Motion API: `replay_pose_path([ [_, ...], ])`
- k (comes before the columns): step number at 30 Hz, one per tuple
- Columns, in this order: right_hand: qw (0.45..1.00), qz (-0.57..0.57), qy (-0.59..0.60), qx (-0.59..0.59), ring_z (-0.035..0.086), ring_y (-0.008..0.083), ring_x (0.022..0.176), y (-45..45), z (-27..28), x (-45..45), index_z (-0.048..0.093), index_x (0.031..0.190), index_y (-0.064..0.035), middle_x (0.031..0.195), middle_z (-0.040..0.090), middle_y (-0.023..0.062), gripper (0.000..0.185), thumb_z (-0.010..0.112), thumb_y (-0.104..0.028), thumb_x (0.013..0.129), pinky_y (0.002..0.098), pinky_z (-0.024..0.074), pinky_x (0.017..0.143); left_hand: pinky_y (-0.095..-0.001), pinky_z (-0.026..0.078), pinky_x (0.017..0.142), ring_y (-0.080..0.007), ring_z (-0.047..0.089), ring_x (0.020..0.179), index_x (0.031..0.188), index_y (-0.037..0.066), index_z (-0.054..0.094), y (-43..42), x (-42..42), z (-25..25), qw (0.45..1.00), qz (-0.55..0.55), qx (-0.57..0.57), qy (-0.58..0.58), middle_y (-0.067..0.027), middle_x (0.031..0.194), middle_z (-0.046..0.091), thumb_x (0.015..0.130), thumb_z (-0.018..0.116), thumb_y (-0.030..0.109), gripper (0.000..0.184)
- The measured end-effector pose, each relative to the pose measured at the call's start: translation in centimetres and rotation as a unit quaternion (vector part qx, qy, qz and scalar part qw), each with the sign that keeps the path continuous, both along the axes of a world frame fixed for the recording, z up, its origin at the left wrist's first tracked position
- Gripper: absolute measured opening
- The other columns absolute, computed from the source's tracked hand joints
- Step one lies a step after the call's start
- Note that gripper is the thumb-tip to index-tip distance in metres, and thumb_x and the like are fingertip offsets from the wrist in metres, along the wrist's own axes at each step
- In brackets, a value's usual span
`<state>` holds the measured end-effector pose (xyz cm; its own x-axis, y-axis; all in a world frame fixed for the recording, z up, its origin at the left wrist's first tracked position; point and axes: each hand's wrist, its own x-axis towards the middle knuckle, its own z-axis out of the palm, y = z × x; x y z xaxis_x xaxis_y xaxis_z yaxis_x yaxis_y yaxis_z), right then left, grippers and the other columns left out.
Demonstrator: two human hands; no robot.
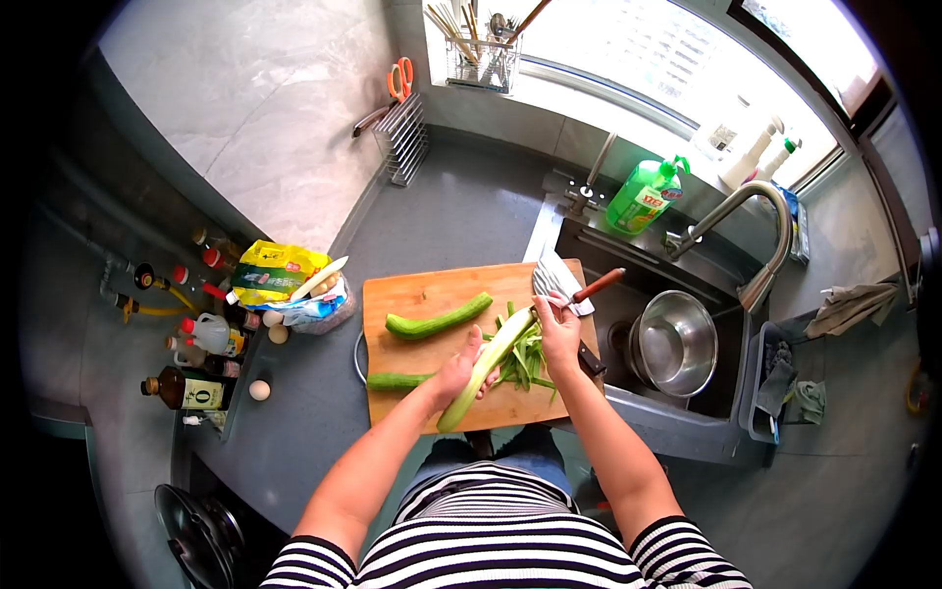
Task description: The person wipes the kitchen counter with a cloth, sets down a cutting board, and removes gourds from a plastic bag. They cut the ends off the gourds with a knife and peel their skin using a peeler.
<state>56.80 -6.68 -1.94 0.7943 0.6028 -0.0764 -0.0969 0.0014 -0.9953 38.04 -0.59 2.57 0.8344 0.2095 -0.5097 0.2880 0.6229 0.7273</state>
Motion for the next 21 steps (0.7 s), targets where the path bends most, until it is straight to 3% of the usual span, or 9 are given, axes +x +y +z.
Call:
replay_pose_path([
  [4,0.995,-0.012,0.049,0.082,0.058,0.0097,0.097,-0.5,0.2,-0.8,0.068,0.100,-0.0019,0.111,0.062,0.0056,0.021,0.067,-0.022,0.093,0.0245,0.0444,0.088,-0.0204,0.039,0.053,-0.0079,0.040,0.060,0.134,0.010,0.046,-0.1,0.1,-1.1,0.999,0.036,0.000,0.023,0.0000,0.072,0.045,0.099,0.029,0.060,0.063],
  [7,0.987,-0.046,0.140,0.062,0.059,0.0100,0.096,-0.8,0.4,-0.1,0.068,0.099,-0.0018,0.117,0.059,0.0061,0.020,0.067,-0.021,0.092,0.0254,0.0449,0.088,-0.0205,0.039,0.053,-0.0081,0.040,0.062,0.131,0.010,0.046,0.4,-0.2,-1.3,0.998,0.064,-0.017,0.003,-0.0006,0.075,0.046,0.104,0.029,0.048,0.050],
  [9,0.995,0.018,0.066,0.077,0.058,0.0111,0.101,-1.2,0.5,-1.1,0.069,0.096,-0.0026,0.116,0.061,0.0074,0.016,0.068,-0.017,0.091,0.0259,0.0452,0.090,-0.0210,0.040,0.054,-0.0083,0.042,0.066,0.128,0.010,0.048,0.6,-0.2,-1.5,0.994,0.085,-0.062,-0.027,-0.0007,0.080,0.048,0.104,0.029,0.048,0.049],
  [11,0.991,0.129,-0.021,0.037,0.050,0.0162,0.120,-1.8,0.3,-2.7,0.070,0.095,-0.0031,0.135,0.049,0.0109,0.016,0.071,-0.018,0.088,0.0326,0.0418,0.098,-0.0223,0.044,0.056,-0.0085,0.047,0.069,0.121,0.010,0.051,0.7,0.0,-0.9,0.984,0.115,-0.124,-0.057,-0.0006,0.082,0.051,0.103,0.030,0.048,0.046],
  [12,0.986,0.161,0.018,0.039,0.041,0.0205,0.129,-2.0,1.7,-4.1,0.072,0.095,-0.0047,0.143,0.041,0.0130,0.017,0.073,-0.019,0.086,0.0364,0.0365,0.103,-0.0233,0.044,0.057,-0.0097,0.046,0.072,0.133,0.011,0.046,0.7,0.2,-2.2,0.983,0.119,-0.130,-0.042,-0.0001,0.085,0.051,0.102,0.026,0.054,0.057],
  [15,0.965,0.216,-0.144,0.022,0.023,0.0356,0.141,-2.2,3.7,-6.3,0.075,0.095,-0.0119,0.156,0.020,0.0187,0.017,0.076,-0.022,0.081,0.0415,0.0238,0.112,-0.0233,0.042,0.055,-0.0106,0.045,0.071,0.123,0.010,0.053,0.1,1.1,0.1,0.986,0.126,-0.109,-0.023,0.0001,0.085,0.052,0.099,0.023,0.061,0.064],
  [16,0.968,0.204,-0.146,0.023,0.022,0.0333,0.142,-2.0,3.5,-6.3,0.075,0.095,-0.0111,0.156,0.020,0.0185,0.018,0.076,-0.022,0.081,0.0415,0.0252,0.111,-0.0234,0.040,0.053,-0.0109,0.045,0.069,0.105,0.009,0.059,-0.3,1.4,0.7,0.984,0.144,-0.103,-0.011,-0.0005,0.082,0.051,0.097,0.021,0.065,0.069],
  [18,0.982,0.168,-0.084,0.020,0.026,0.0281,0.140,-1.1,2.6,-5.9,0.074,0.095,-0.0088,0.156,0.019,0.0181,0.018,0.076,-0.021,0.082,0.0403,0.0291,0.109,-0.0220,0.035,0.050,-0.0111,0.039,0.061,0.096,0.011,0.054,-0.3,1.4,0.7,0.986,0.124,-0.113,-0.016,-0.0003,0.075,0.044,0.096,0.020,0.067,0.066],
  [21,0.993,0.107,0.022,0.054,0.052,0.0146,0.102,0.1,1.9,-4.1,0.067,0.106,-0.0043,0.120,0.053,0.0090,0.022,0.070,-0.017,0.088,0.0275,0.0428,0.088,-0.0212,0.032,0.046,-0.0107,0.034,0.056,0.087,0.011,0.046,-0.3,1.2,0.7,0.986,0.072,-0.143,-0.036,-0.0001,0.069,0.038,0.095,0.021,0.068,0.063],
])
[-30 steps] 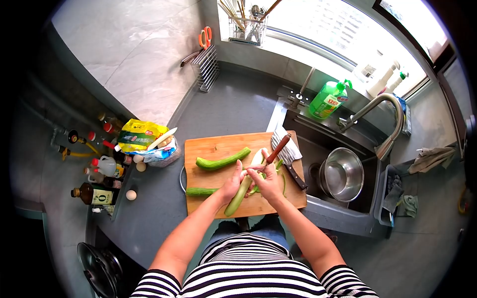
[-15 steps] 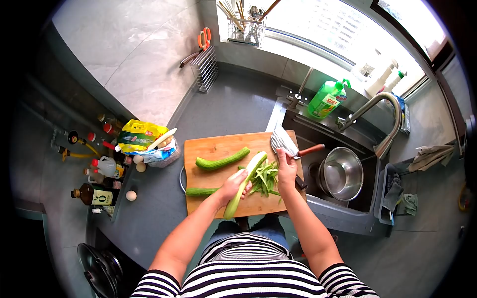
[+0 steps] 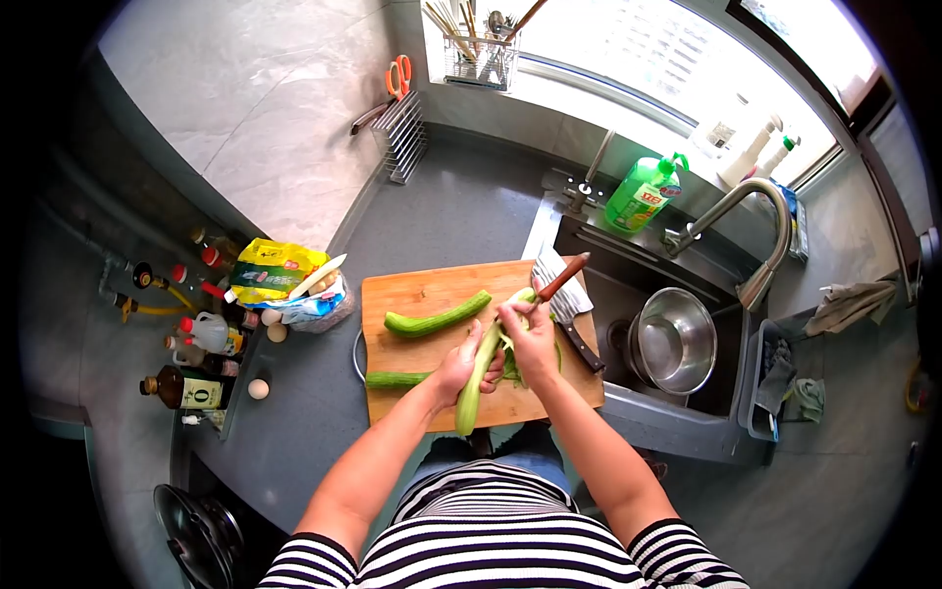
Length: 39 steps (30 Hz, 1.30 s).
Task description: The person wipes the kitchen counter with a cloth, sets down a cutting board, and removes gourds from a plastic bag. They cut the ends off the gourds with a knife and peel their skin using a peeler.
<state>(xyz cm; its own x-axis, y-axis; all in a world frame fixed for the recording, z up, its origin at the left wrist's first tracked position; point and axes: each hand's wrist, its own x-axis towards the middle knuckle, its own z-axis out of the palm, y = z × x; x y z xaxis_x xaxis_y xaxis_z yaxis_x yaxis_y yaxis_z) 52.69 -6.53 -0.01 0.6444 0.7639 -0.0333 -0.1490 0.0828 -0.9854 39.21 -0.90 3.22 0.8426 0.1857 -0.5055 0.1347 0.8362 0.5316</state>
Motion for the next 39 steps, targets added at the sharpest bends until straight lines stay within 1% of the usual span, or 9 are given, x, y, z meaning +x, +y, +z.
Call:
replay_pose_path([
  [6,0.980,-0.032,0.192,0.030,0.067,0.0171,0.087,1.0,-0.3,4.2,0.062,0.098,-0.0011,0.095,0.068,0.0069,0.020,0.064,-0.020,0.094,0.0299,0.0568,0.077,-0.0210,0.032,0.044,-0.0100,0.032,0.052,0.077,0.007,0.040,0.2,-1.1,0.9,0.999,-0.050,0.014,-0.004,-0.0002,0.066,0.035,0.097,0.020,0.066,0.065],
  [9,0.985,-0.051,0.166,0.001,0.067,0.0147,0.078,1.0,0.6,4.3,0.062,0.093,-0.0019,0.085,0.068,0.0066,0.018,0.063,-0.020,0.094,0.0267,0.0552,0.067,-0.0200,0.033,0.047,-0.0089,0.033,0.056,0.133,0.011,0.044,0.7,-1.6,-1.5,0.997,-0.063,-0.035,-0.022,0.0013,0.069,0.035,0.099,0.022,0.061,0.064],
  [14,0.984,-0.107,0.145,-0.005,0.068,0.0145,0.075,0.6,-0.5,5.8,0.063,0.093,-0.0025,0.083,0.068,0.0057,0.015,0.063,-0.017,0.094,0.0269,0.0546,0.066,-0.0198,0.034,0.048,-0.0079,0.035,0.059,0.139,0.012,0.041,1.0,-2.5,-1.3,0.998,-0.033,0.008,-0.048,0.0012,0.071,0.037,0.099,0.025,0.060,0.065],
  [18,0.998,-0.048,-0.040,-0.012,0.065,0.0091,0.082,-0.1,-2.3,5.8,0.063,0.107,-0.0010,0.094,0.069,0.0048,0.019,0.064,-0.013,0.093,0.0225,0.0510,0.074,-0.0195,0.036,0.050,-0.0073,0.036,0.062,0.140,0.012,0.041,1.1,-2.5,-1.4,0.998,-0.002,0.044,-0.046,0.0015,0.074,0.039,0.099,0.028,0.059,0.063],
  [22,0.992,-0.008,0.115,0.046,0.062,0.0087,0.095,0.4,-0.6,3.5,0.068,0.102,-0.0023,0.114,0.064,0.0069,0.014,0.064,-0.013,0.093,0.0217,0.0465,0.087,-0.0197,0.038,0.049,-0.0072,0.037,0.060,0.137,0.012,0.042,1.1,-2.2,-1.2,0.997,-0.017,0.078,-0.016,0.0017,0.072,0.040,0.099,0.030,0.058,0.061],
  [26,0.998,0.045,-0.047,-0.022,0.058,0.0099,0.101,0.9,-0.9,2.2,0.069,0.099,-0.0020,0.143,0.044,0.0107,0.017,0.068,-0.016,0.091,0.0266,0.0474,0.086,-0.0202,0.037,0.049,-0.0080,0.037,0.057,0.133,0.010,0.046,0.8,-1.8,-1.2,0.990,-0.050,0.132,0.017,0.0011,0.070,0.040,0.099,0.031,0.059,0.061],
  [31,0.979,-0.067,0.191,0.018,0.067,0.0171,0.084,1.7,0.0,3.6,0.061,0.102,-0.0012,0.094,0.068,0.0079,0.022,0.061,-0.022,0.095,0.0293,0.0559,0.075,-0.0204,0.037,0.049,-0.0083,0.037,0.056,0.133,0.009,0.046,0.8,-2.1,-1.1,0.989,-0.065,0.131,0.019,0.0011,0.070,0.040,0.099,0.032,0.059,0.063],
  [35,0.952,-0.158,0.263,-0.022,0.070,0.0164,0.080,1.3,-0.2,5.3,0.058,0.109,-0.0050,0.094,0.068,0.0069,0.019,0.058,-0.020,0.097,0.0247,0.0554,0.058,-0.0207,0.039,0.049,-0.0078,0.038,0.056,0.122,0.010,0.048,1.0,-2.6,-0.7,0.991,-0.060,0.116,0.001,0.0013,0.071,0.041,0.100,0.032,0.057,0.054],
  [39,0.987,-0.080,-0.087,-0.113,0.068,0.0131,0.074,-0.5,-2.1,5.8,0.067,0.094,-0.0059,0.079,0.068,0.0033,0.019,0.065,-0.025,0.092,0.0293,0.0497,0.059,-0.0209,0.040,0.050,-0.0077,0.040,0.059,0.123,0.011,0.047,1.2,-2.9,0.0,0.993,-0.039,0.108,-0.020,0.0015,0.073,0.042,0.101,0.034,0.054,0.050],
])
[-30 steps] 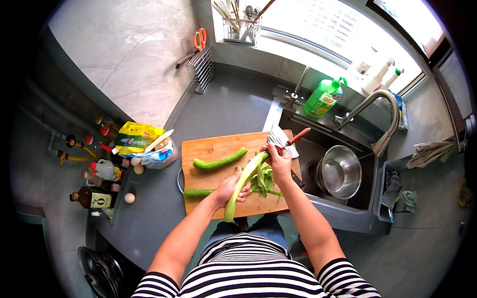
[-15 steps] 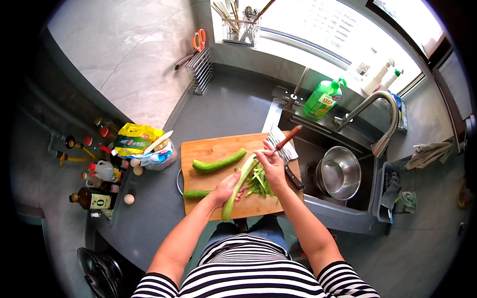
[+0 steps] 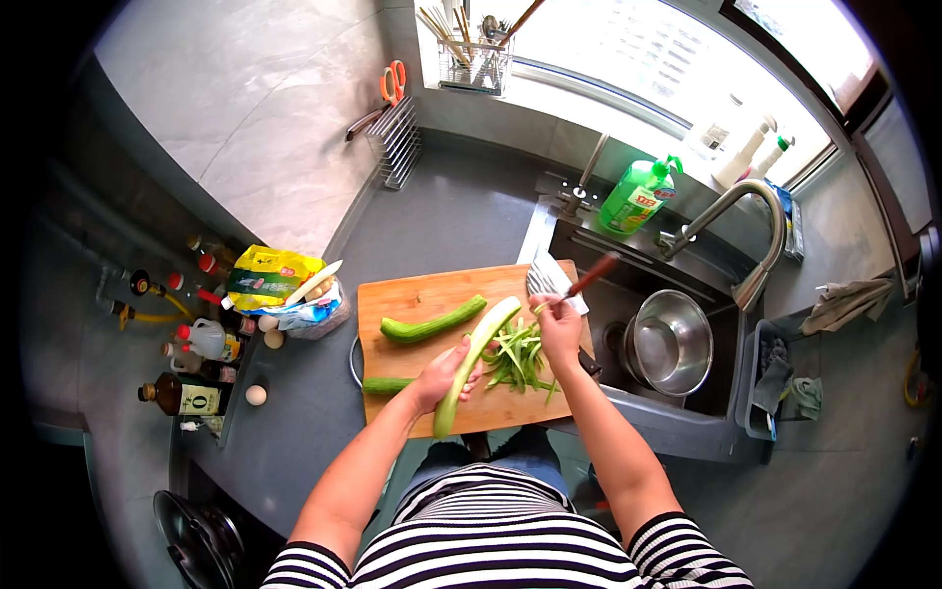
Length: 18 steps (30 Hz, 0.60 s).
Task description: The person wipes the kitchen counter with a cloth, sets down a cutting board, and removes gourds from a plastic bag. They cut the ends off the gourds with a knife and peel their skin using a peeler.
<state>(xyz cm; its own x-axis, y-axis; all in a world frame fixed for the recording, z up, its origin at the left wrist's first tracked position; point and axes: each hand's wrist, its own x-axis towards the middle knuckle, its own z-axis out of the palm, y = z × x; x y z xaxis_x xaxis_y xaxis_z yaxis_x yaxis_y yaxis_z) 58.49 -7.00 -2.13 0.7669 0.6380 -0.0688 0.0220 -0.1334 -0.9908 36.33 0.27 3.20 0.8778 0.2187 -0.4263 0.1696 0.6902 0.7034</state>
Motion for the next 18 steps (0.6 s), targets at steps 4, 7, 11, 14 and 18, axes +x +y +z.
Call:
replay_pose_path([
  [4,0.944,0.072,-0.296,-0.129,0.065,0.0114,0.070,-2.3,0.3,-0.7,0.070,0.092,-0.0063,0.073,0.066,0.0060,0.019,0.070,-0.025,0.088,0.0315,0.0468,0.060,-0.0212,0.040,0.051,-0.0090,0.042,0.064,0.117,0.010,0.047,-0.1,0.5,-1.6,0.998,0.037,-0.053,-0.004,0.0002,0.076,0.044,0.102,0.036,0.049,0.043],
  [7,0.995,0.063,-0.055,-0.053,0.063,0.0095,0.080,-1.8,0.4,-1.1,0.071,0.098,-0.0055,0.097,0.068,0.0086,0.018,0.070,-0.021,0.088,0.0275,0.0494,0.070,-0.0218,0.041,0.052,-0.0102,0.043,0.065,0.113,0.009,0.046,-0.4,0.8,-1.5,0.991,0.070,-0.109,0.015,-0.0010,0.077,0.045,0.103,0.035,0.046,0.040],
  [11,0.976,0.109,0.110,0.152,0.059,0.0117,0.105,-0.8,1.0,-2.7,0.069,0.105,-0.0016,0.145,0.041,0.0105,0.015,0.064,-0.009,0.093,0.0238,0.0495,0.085,-0.0220,0.040,0.054,-0.0117,0.042,0.066,0.111,0.006,0.047,-0.5,1.9,-1.1,0.980,0.105,-0.170,0.015,-0.0020,0.079,0.045,0.104,0.031,0.046,0.043],
  [14,0.953,0.200,0.169,0.156,0.045,0.0147,0.127,-0.6,3.5,-5.0,0.070,0.103,-0.0035,0.156,0.022,0.0104,0.013,0.062,-0.007,0.092,0.0254,0.0504,0.086,-0.0212,0.039,0.052,-0.0117,0.041,0.066,0.121,0.011,0.048,0.1,2.2,-2.0,0.981,0.079,-0.179,-0.016,-0.0018,0.080,0.045,0.103,0.026,0.051,0.049],
  [18,0.971,0.224,0.018,0.083,0.041,0.0141,0.131,-0.8,6.7,-7.2,0.073,0.097,-0.0077,0.160,0.010,0.0092,0.013,0.071,-0.015,0.087,0.0226,0.0555,0.066,-0.0196,0.034,0.046,-0.0105,0.039,0.062,0.135,0.022,0.046,-0.4,3.3,0.5,0.990,0.083,-0.115,0.006,-0.0020,0.080,0.046,0.100,0.021,0.059,0.056],
])
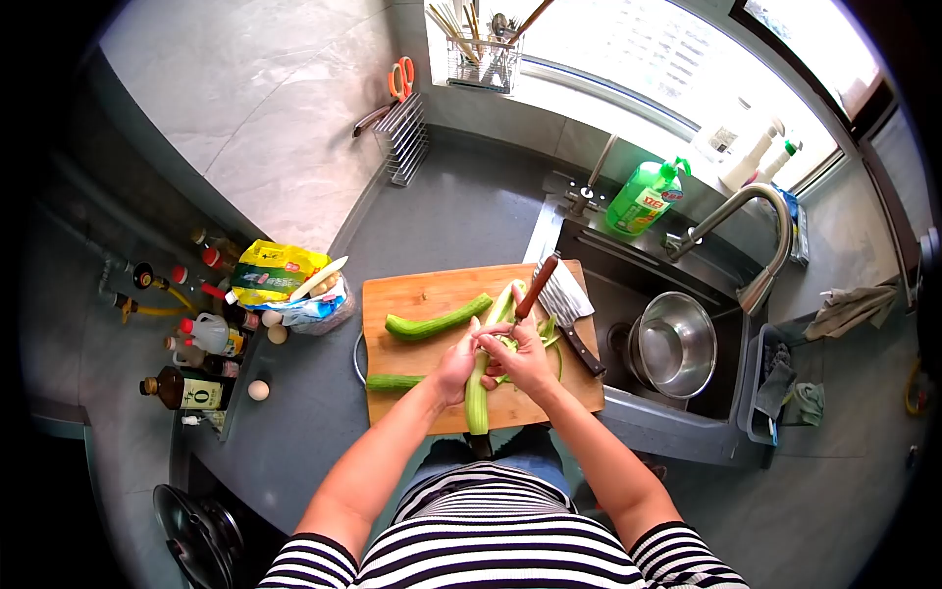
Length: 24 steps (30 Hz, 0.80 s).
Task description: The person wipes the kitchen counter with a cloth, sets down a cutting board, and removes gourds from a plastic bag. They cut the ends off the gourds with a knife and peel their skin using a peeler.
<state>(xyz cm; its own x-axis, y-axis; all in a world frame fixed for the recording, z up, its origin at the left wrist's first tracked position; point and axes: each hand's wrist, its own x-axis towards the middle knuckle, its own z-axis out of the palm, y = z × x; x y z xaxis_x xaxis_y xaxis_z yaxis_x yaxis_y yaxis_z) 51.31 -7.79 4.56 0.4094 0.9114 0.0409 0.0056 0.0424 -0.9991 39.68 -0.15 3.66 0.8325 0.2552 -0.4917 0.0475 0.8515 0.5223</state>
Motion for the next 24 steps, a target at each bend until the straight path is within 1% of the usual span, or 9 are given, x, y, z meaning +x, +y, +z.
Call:
replay_pose_path([
  [3,0.996,0.010,0.054,-0.074,0.049,0.0127,0.123,0.6,-0.2,1.1,0.073,0.096,-0.0088,0.160,0.008,0.0118,0.012,0.071,-0.015,0.087,0.0229,0.0538,0.072,-0.0186,0.032,0.043,-0.0102,0.035,0.056,0.133,0.024,0.047,-0.2,0.0,1.1,1.000,-0.001,0.001,0.001,-0.0024,0.074,0.042,0.098,0.020,0.063,0.059],
  [5,0.997,-0.074,-0.032,0.018,0.059,0.0105,0.103,1.5,-2.4,1.4,0.072,0.095,-0.0051,0.148,0.035,0.0132,0.012,0.070,-0.015,0.088,0.0248,0.0505,0.078,-0.0184,0.032,0.043,-0.0099,0.034,0.055,0.126,0.023,0.050,-0.3,-0.3,1.7,0.999,-0.019,0.017,-0.024,-0.0020,0.071,0.039,0.097,0.020,0.064,0.059],
  [6,0.995,-0.081,0.052,0.009,0.058,0.0111,0.104,2.1,-2.7,1.9,0.072,0.093,-0.0042,0.145,0.039,0.0121,0.012,0.070,-0.015,0.088,0.0256,0.0503,0.079,-0.0183,0.031,0.042,-0.0090,0.033,0.054,0.098,0.012,0.051,-0.3,-0.2,1.2,0.999,-0.034,-0.013,0.010,-0.0011,0.067,0.035,0.096,0.020,0.067,0.063],
  [9,0.986,-0.131,0.085,0.055,0.059,0.0071,0.087,3.3,-3.6,3.4,0.068,0.098,0.0004,0.101,0.067,0.0040,0.020,0.069,-0.018,0.091,0.0234,0.0470,0.074,-0.0184,0.029,0.040,-0.0084,0.031,0.052,0.078,0.010,0.040,-0.6,-0.7,0.4,0.997,-0.073,-0.013,-0.008,-0.0002,0.064,0.033,0.094,0.021,0.069,0.064],
  [10,0.987,-0.124,0.101,0.022,0.060,0.0078,0.087,3.3,-3.6,3.7,0.068,0.101,-0.0003,0.102,0.067,0.0042,0.021,0.067,-0.019,0.092,0.0234,0.0471,0.077,-0.0181,0.029,0.040,-0.0080,0.030,0.052,0.072,0.010,0.037,-0.4,-1.0,-0.1,0.995,-0.097,-0.012,-0.023,0.0007,0.061,0.031,0.094,0.021,0.069,0.065],
  [13,0.983,-0.123,0.132,-0.033,0.064,0.0109,0.090,3.4,-4.0,5.1,0.067,0.104,-0.0014,0.100,0.069,0.0057,0.023,0.065,-0.022,0.093,0.0244,0.0484,0.081,-0.0180,0.028,0.040,-0.0083,0.030,0.052,0.074,0.009,0.038,-0.2,-1.4,-0.4,0.996,-0.088,-0.026,-0.010,0.0005,0.062,0.031,0.095,0.022,0.068,0.064],
  [17,0.962,-0.173,0.211,0.003,0.062,0.0079,0.077,3.6,-4.3,5.2,0.066,0.098,-0.0015,0.089,0.069,0.0038,0.022,0.067,-0.022,0.093,0.0231,0.0487,0.070,-0.0180,0.029,0.042,-0.0083,0.032,0.056,0.100,0.012,0.043,0.4,-2.0,-1.7,0.993,-0.083,-0.065,-0.050,0.0001,0.069,0.035,0.099,0.031,0.059,0.048],
  [21,0.951,-0.257,0.171,-0.023,0.064,0.0116,0.070,3.3,-6.7,6.4,0.064,0.100,-0.0024,0.092,0.069,0.0057,0.020,0.065,-0.021,0.094,0.0247,0.0511,0.062,-0.0167,0.029,0.043,-0.0071,0.032,0.056,0.119,0.018,0.043,0.1,-2.4,-1.3,0.997,-0.053,-0.051,-0.029,0.0011,0.069,0.036,0.101,0.037,0.050,0.038],
  [24,0.974,-0.199,-0.095,-0.040,0.062,0.0093,0.063,1.5,-6.9,7.1,0.068,0.097,-0.0028,0.075,0.068,0.0048,0.017,0.069,-0.018,0.090,0.0258,0.0481,0.057,-0.0163,0.029,0.043,-0.0070,0.033,0.056,0.128,0.021,0.041,0.4,-2.7,-1.6,0.997,-0.036,-0.058,-0.034,0.0015,0.070,0.036,0.102,0.038,0.047,0.037],
])
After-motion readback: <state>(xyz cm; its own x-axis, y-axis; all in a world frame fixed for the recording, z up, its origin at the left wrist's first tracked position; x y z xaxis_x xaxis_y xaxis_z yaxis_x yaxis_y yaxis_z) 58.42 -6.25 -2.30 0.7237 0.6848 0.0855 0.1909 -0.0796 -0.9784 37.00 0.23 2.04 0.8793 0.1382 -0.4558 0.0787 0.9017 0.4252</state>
